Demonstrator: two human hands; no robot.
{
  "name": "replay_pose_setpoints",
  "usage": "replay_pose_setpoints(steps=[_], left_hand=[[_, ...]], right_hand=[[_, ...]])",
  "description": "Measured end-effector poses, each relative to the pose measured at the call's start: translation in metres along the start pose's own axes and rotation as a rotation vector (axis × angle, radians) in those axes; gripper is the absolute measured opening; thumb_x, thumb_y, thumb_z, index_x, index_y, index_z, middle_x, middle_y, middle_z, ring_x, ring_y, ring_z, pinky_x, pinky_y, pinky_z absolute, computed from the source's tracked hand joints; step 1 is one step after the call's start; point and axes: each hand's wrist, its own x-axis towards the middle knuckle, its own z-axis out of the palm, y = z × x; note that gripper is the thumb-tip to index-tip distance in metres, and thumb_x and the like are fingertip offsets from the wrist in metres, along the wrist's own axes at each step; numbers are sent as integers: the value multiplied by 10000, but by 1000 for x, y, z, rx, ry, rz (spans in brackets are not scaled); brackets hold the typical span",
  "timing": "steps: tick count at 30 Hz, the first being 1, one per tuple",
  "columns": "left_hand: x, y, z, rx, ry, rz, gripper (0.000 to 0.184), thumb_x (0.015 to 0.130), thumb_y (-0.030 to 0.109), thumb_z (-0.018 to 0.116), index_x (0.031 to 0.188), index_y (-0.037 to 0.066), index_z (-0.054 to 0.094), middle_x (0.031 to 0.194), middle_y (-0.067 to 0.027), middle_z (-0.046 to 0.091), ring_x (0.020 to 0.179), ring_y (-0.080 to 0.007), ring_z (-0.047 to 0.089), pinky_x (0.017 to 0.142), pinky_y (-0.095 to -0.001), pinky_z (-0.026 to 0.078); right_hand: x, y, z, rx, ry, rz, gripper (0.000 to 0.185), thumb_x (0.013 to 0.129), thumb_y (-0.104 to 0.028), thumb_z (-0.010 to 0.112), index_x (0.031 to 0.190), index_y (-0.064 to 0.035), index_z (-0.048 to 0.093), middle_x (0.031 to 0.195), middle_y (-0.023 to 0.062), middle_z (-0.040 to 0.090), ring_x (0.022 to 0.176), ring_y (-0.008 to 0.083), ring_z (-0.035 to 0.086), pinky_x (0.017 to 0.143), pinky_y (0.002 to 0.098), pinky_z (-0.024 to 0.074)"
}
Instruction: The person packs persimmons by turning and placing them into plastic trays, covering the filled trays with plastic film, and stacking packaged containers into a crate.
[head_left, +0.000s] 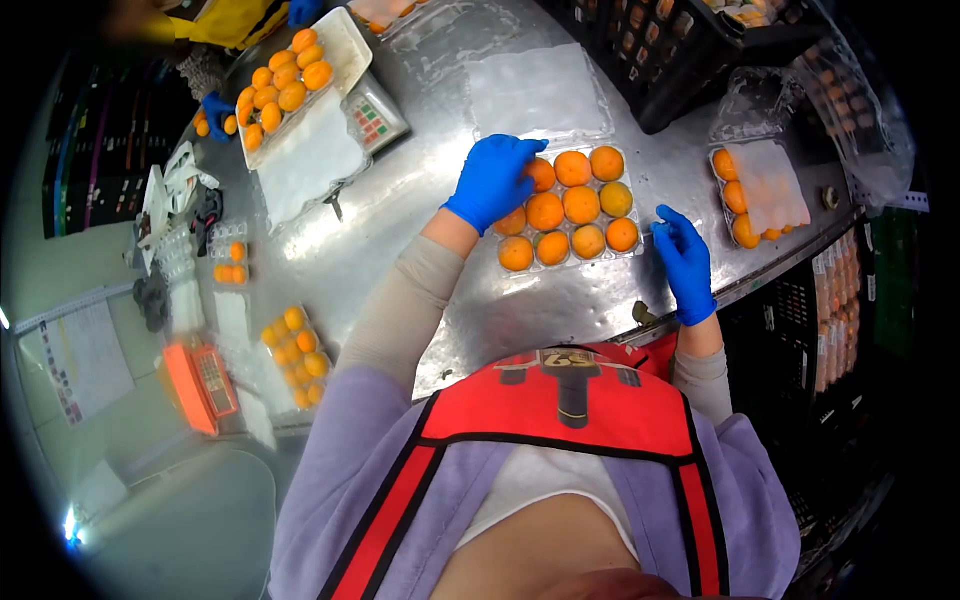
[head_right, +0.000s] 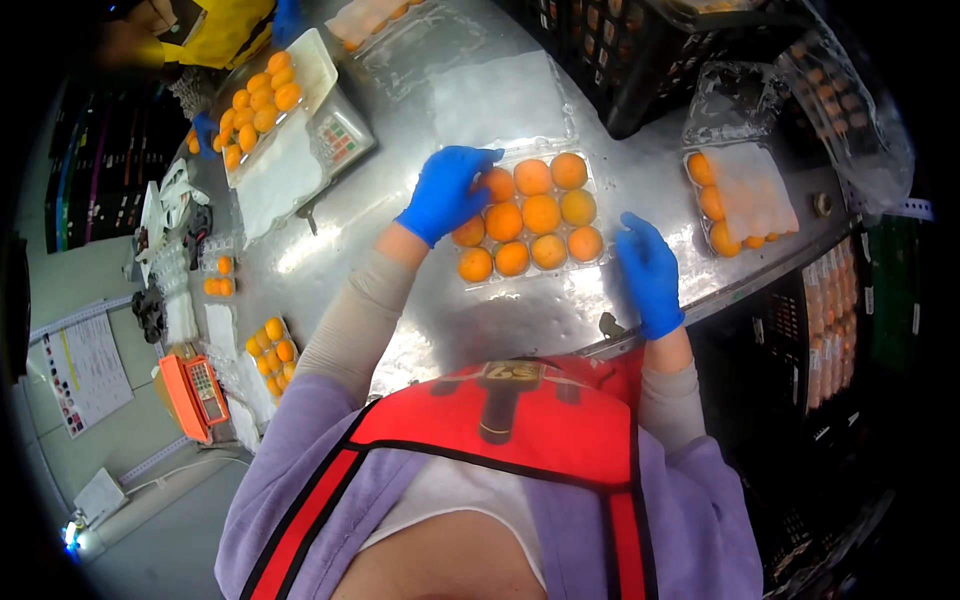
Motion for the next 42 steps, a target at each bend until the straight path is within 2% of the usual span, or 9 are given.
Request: replay_pose_setpoints(steps=[6, 14, 19, 24, 28, 31, 34, 37, 42], left_hand=[[-1, 1, 6, 4, 59, 64, 424, 665, 148, 699, 1081, 118, 621, 948, -115, 622, 859, -319, 581, 758, -388, 488], [-6, 22, -21, -79, 3, 17, 447, 673, 154, 726, 1106, 129, 618, 1009, -89, 625, 887, -292, 577, 779, -379, 477], [-20, 77, -68, -317, 207, 287, 439, 689, 144, 733, 1109, 97, 612, 1063, -74, 620, 998, -281, 558, 839, -362, 450], [-23, 96, -74, -295, 244, 398, 541, 601, 159, 762, 1114, 116, 600, 1052, -66, 628, 957, -286, 596, 820, -390, 469], [-27, 99, -80, -247, 212, 414, 515, 659, 140, 731, 1150, 97, 582, 1119, -87, 610, 1015, -296, 582, 870, -396, 455], [-32, 98, -80, -427, 320, 311, 466, 752, 116, 675, 1200, 73, 553, 1200, -110, 576, 1098, -293, 551, 942, -403, 419], [-43, 92, -72, -802, 92, 51, 474, 824, 108, 641, 1260, 2, 485, 1333, -157, 469, 1212, -241, 465, 1017, -368, 354], [-43, 95, -60, -1004, 112, 22, 493, 826, 92, 637, 1277, -3, 462, 1339, -158, 462, 1218, -243, 459, 1022, -365, 354], [-40, 98, -56, -1083, 180, 90, 530, 790, 61, 674, 1274, 7, 462, 1319, -142, 481, 1202, -237, 474, 1017, -364, 370]], right_hand=[[4, -8, 11, 76, -27, 58, 344, 886, -90, 576, 1224, -35, 542, 930, -14, 586, 826, 54, 509, 793, 192, 413], [-4, -26, 21, 188, -64, 113, 348, 881, -102, 578, 1217, -23, 541, 962, 13, 598, 863, 68, 526, 801, 205, 423], [-2, -59, 41, 373, -313, 106, 481, 852, -123, 612, 1296, -35, 450, 1077, 60, 564, 967, 130, 547, 859, 258, 435], [-3, -96, 74, 398, -427, -224, 671, 805, -122, 658, 1388, -82, 329, 1191, 85, 497, 1072, 178, 513, 937, 308, 405], [-7, -99, 77, 384, -395, -245, 681, 793, -102, 666, 1385, -81, 330, 1216, 86, 489, 1110, 186, 501, 959, 313, 392], [-12, -100, 80, 450, -387, -218, 669, 793, -80, 658, 1380, -68, 337, 1242, 88, 483, 1147, 192, 486, 973, 317, 383], [-15, -97, 87, 480, -300, -202, 644, 800, -45, 631, 1374, -53, 339, 1271, 88, 471, 1175, 193, 471, 993, 329, 369], [-14, -96, 91, 384, -208, -276, 583, 801, 2, 599, 1341, -31, 385, 1255, 99, 493, 1155, 207, 493, 983, 334, 385], [-8, -82, 91, -78, 47, -764, 497, 751, 73, 596, 1231, -17, 506, 1184, 137, 546, 1065, 265, 560, 912, 324, 443]])
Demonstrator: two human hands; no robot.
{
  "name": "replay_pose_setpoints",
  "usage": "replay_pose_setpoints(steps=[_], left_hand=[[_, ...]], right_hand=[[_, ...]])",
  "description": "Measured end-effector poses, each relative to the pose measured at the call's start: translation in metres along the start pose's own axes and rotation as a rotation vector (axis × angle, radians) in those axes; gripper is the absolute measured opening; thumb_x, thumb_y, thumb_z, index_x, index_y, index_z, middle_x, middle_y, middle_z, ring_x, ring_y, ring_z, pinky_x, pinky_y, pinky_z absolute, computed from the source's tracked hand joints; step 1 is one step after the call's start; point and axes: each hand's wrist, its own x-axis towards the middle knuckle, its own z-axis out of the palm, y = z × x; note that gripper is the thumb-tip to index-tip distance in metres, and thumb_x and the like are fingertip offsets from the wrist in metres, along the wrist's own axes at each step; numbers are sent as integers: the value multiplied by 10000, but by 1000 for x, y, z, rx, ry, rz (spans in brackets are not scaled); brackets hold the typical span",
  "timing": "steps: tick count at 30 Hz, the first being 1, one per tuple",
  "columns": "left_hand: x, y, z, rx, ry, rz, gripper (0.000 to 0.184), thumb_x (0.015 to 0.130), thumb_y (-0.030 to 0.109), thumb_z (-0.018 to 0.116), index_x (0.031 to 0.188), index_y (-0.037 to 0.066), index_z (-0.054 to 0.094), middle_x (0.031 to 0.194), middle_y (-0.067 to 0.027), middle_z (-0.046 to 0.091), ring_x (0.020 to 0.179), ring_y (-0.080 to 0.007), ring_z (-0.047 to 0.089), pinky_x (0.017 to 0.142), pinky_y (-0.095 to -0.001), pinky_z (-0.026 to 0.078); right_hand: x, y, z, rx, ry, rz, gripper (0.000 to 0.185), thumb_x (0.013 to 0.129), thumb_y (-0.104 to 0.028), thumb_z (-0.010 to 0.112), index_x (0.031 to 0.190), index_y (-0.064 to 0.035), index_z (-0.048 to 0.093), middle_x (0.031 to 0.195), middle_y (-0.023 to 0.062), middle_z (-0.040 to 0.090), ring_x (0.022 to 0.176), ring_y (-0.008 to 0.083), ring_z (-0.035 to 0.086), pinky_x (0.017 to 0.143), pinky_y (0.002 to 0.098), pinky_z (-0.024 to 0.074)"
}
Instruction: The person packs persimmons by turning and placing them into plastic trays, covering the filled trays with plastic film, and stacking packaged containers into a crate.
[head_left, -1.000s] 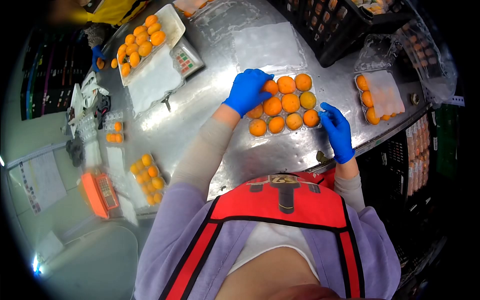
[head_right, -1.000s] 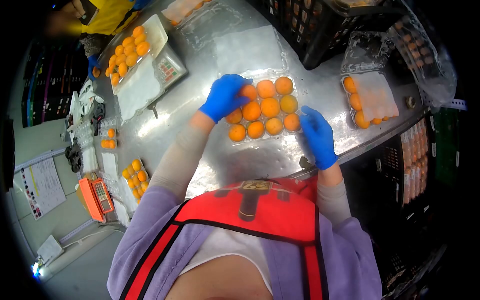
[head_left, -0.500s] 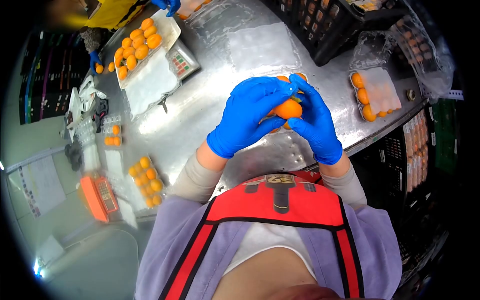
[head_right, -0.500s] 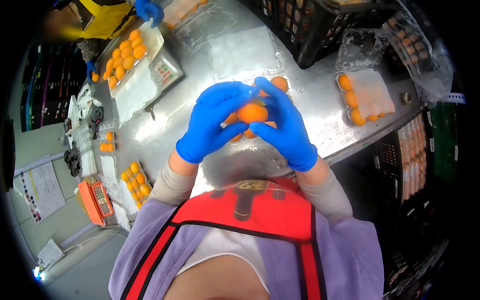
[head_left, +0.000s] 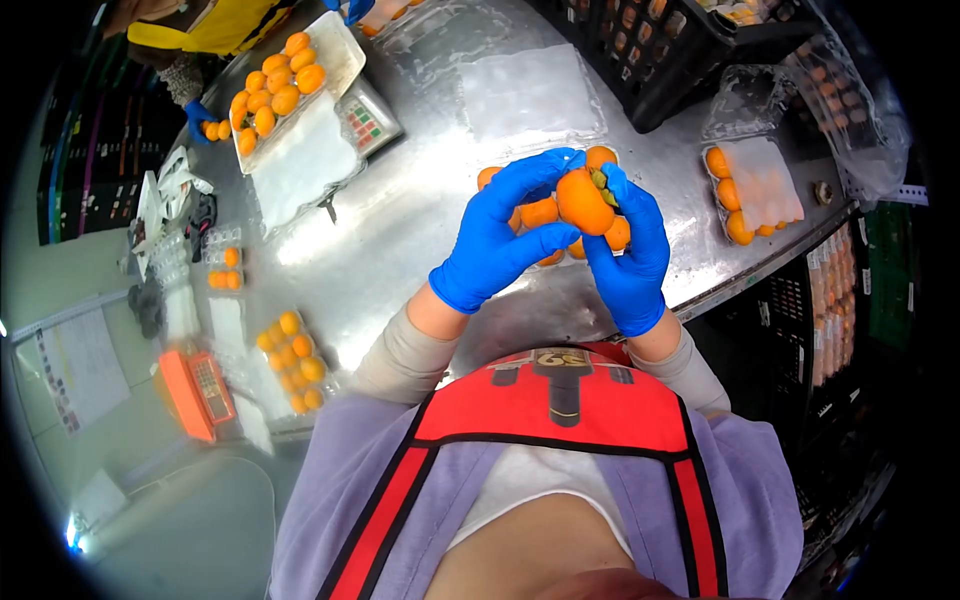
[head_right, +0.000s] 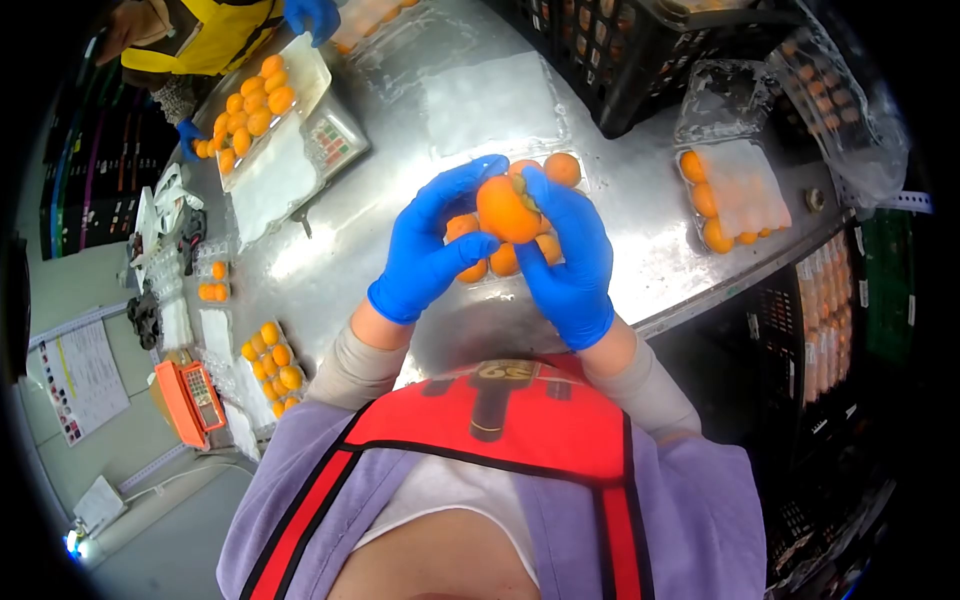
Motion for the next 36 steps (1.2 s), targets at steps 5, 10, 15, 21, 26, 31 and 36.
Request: replay_pose_setpoints(steps=[5, 10, 15, 21, 26, 31, 36], left_hand=[[-4, 1, 6, -116, 36, -147, 612, 725, 39, 736, 1278, 39, 475, 1250, -97, 529, 1161, -208, 506, 1003, -340, 386], [-4, -1, 9, -30, 44, -61, 611, 728, 33, 730, 1275, 33, 456, 1303, -113, 493, 1179, -223, 493, 1008, -354, 384], [-5, -3, 7, 32, 59, 16, 648, 719, 22, 732, 1281, 37, 411, 1363, -138, 433, 1233, -254, 449, 1036, -382, 357], [-6, -3, 8, 95, 58, 44, 671, 711, 50, 749, 1286, 44, 403, 1358, -144, 435, 1238, -266, 445, 1041, -392, 350], [-5, -8, 7, 371, 55, 110, 636, 701, 72, 739, 1270, 55, 455, 1274, -119, 513, 1150, -258, 521, 965, -355, 416], [-9, -18, 7, 482, -12, 29, 651, 731, 107, 756, 1295, 63, 433, 1293, -113, 495, 1190, -243, 488, 981, -352, 398], [-10, -21, 6, 342, 21, 18, 666, 730, 113, 762, 1307, 64, 434, 1275, -111, 507, 1182, -240, 494, 974, -349, 404]], right_hand=[[-2, 5, -4, -69, -23, -62, 539, 738, 101, 606, 1245, -35, 485, 1201, 134, 527, 1106, 270, 535, 941, 341, 428], [-3, 3, -2, -9, -64, -54, 601, 748, 113, 591, 1302, -43, 419, 1270, 132, 478, 1184, 262, 482, 994, 359, 391], [-3, -1, 1, 245, -108, 135, 629, 743, 64, 538, 1342, 1, 356, 1321, 165, 438, 1238, 284, 430, 1026, 350, 337], [0, -7, 1, 440, -131, 216, 633, 804, -39, 571, 1376, 6, 303, 1364, 159, 389, 1268, 262, 390, 1055, 352, 295], [4, -7, 6, 402, -129, 270, 603, 837, -84, 566, 1376, 0, 309, 1364, 151, 388, 1273, 256, 380, 1053, 353, 297], [-4, 6, 11, 529, -132, 366, 588, 842, -78, 557, 1379, -30, 321, 1362, 120, 390, 1271, 242, 376, 1053, 343, 295], [-6, 5, 11, 543, -180, 354, 564, 850, -65, 544, 1375, -59, 337, 1364, 90, 381, 1267, 225, 370, 1043, 326, 299]])
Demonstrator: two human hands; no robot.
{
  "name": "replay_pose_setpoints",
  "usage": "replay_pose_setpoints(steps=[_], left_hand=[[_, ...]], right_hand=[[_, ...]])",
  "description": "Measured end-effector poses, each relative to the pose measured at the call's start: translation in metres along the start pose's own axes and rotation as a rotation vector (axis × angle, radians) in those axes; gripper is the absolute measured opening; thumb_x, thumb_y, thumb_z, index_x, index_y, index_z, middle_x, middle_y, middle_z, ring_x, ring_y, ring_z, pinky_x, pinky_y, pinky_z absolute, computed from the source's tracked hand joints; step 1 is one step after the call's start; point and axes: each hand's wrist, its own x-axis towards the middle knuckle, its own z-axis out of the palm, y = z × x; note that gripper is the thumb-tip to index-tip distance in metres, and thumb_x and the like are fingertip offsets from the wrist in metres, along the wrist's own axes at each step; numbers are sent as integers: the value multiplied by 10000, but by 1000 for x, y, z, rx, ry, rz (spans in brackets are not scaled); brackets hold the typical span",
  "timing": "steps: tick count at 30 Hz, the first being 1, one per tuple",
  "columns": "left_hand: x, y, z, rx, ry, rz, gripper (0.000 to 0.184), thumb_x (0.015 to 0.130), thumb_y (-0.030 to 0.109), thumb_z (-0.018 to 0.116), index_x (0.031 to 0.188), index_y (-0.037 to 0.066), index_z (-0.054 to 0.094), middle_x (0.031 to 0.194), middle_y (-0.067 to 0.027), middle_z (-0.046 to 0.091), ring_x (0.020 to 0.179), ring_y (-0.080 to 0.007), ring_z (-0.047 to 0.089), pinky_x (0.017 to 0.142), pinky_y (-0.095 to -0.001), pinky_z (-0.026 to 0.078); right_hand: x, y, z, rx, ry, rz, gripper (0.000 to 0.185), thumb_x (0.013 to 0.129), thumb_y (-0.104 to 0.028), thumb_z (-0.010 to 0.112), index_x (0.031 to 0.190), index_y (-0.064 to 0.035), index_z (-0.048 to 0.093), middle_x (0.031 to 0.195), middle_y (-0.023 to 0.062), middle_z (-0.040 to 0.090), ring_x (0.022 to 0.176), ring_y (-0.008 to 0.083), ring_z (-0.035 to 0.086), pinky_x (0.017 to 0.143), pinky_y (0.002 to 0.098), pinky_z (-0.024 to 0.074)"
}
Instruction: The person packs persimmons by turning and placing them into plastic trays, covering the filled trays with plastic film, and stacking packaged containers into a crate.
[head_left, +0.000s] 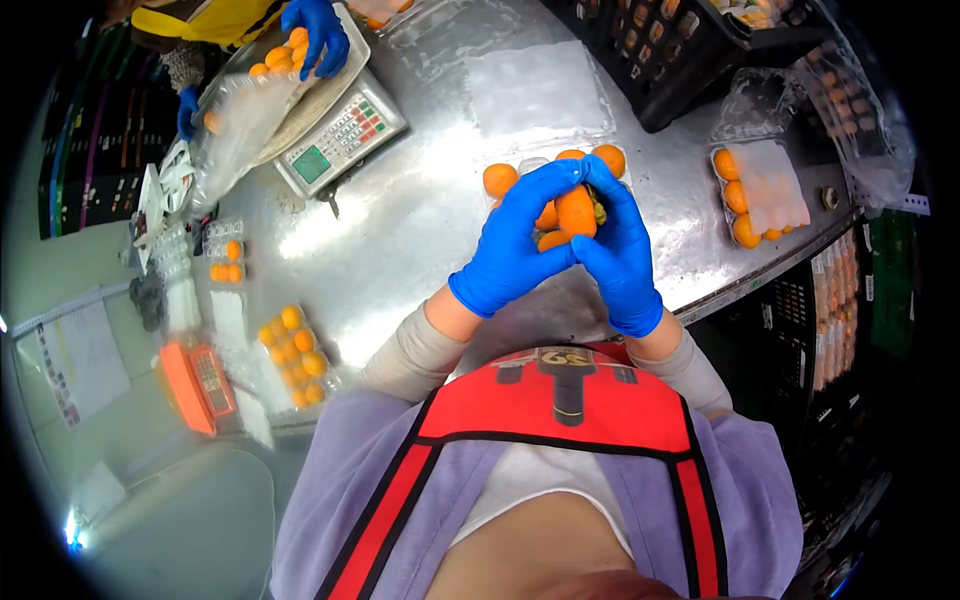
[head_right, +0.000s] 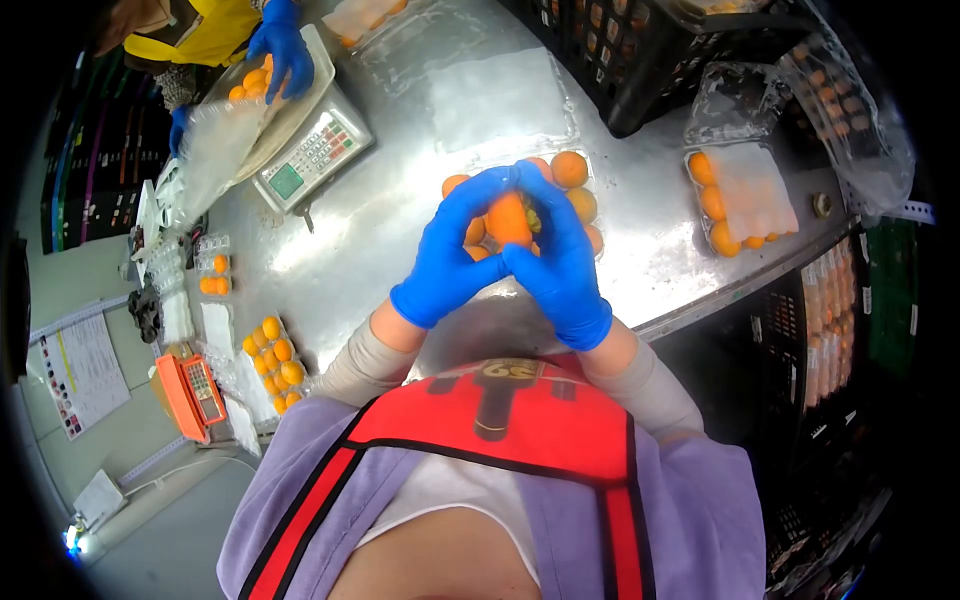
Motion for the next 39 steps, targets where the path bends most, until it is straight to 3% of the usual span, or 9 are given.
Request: replay_pose_setpoints(steps=[16, 21, 23, 26, 28, 30, 31, 35, 39], left_hand=[[5, 5, 9, 288, -153, 69, 660, 699, 95, 756, 1292, 95, 466, 1130, -127, 591, 999, -304, 605, 832, -355, 484], [-1, -7, 13, 257, -144, -88, 832, 694, 116, 765, 1391, 69, 312, 1272, -164, 502, 1142, -297, 530, 927, -353, 434], [1, -7, 1, 256, -150, -108, 864, 708, 110, 751, 1414, 57, 255, 1384, -157, 399, 1227, -279, 454, 981, -360, 391], [1, -15, -19, 119, 1, -134, 817, 728, 172, 753, 1396, 46, 299, 1409, -117, 377, 1206, -250, 461, 990, -372, 385], [-4, -23, -31, 127, 12, -165, 789, 746, 158, 733, 1401, 57, 304, 1402, -116, 389, 1208, -244, 457, 994, -377, 375], [-12, -31, -39, 128, 36, -228, 740, 775, 151, 707, 1404, 78, 324, 1373, -109, 425, 1195, -226, 463, 987, -378, 371], [-15, -34, -41, 149, 47, -245, 740, 775, 151, 707, 1404, 78, 324, 1373, -109, 425, 1195, -226, 463, 987, -378, 371], [-32, -48, -49, 203, 115, -327, 718, 784, 171, 707, 1399, 114, 341, 1321, -104, 455, 1143, -238, 493, 958, -375, 403], [-42, -58, -59, 230, 183, -384, 703, 789, 190, 706, 1394, 132, 353, 1316, -103, 465, 1129, -242, 503, 951, -373, 407]], right_hand=[[-3, 10, -2, -158, 209, 23, 354, 828, -43, 581, 1163, -71, 472, 1142, 62, 503, 1078, 159, 495, 902, 290, 417], [2, 16, -32, -58, 129, 242, 353, 864, -148, 591, 1190, -72, 481, 1081, 64, 547, 979, 151, 542, 841, 283, 440], [11, -7, -64, 528, 114, 676, 315, 886, -153, 546, 1182, -53, 506, 1036, 70, 575, 927, 161, 570, 793, 282, 466], [36, 16, -175, 344, 458, 303, 252, 932, -215, 450, 1093, -43, 540, 1035, 74, 580, 983, 184, 550, 850, 291, 452], [67, -52, -246, 873, 354, 153, 249, 883, -199, 533, 1073, -38, 539, 1012, 108, 577, 981, 240, 549, 899, 365, 448], [109, -117, -309, 661, 519, -14, 233, 819, -165, 633, 995, -30, 559, 965, 99, 589, 895, 238, 571, 811, 348, 492], [132, -135, -362, -278, 535, -202, 210, 831, -185, 648, 961, -35, 579, 885, 94, 606, 830, 204, 585, 773, 301, 493], [204, -235, -503, -1771, 651, -158, 441, 788, -406, 593, 1043, -46, 588, 1021, 107, 606, 982, 227, 557, 877, 324, 438], [250, -284, -624, -2192, 598, 72, 687, 745, -627, 538, 1124, -56, 596, 1158, 120, 607, 1134, 251, 529, 980, 346, 383]])
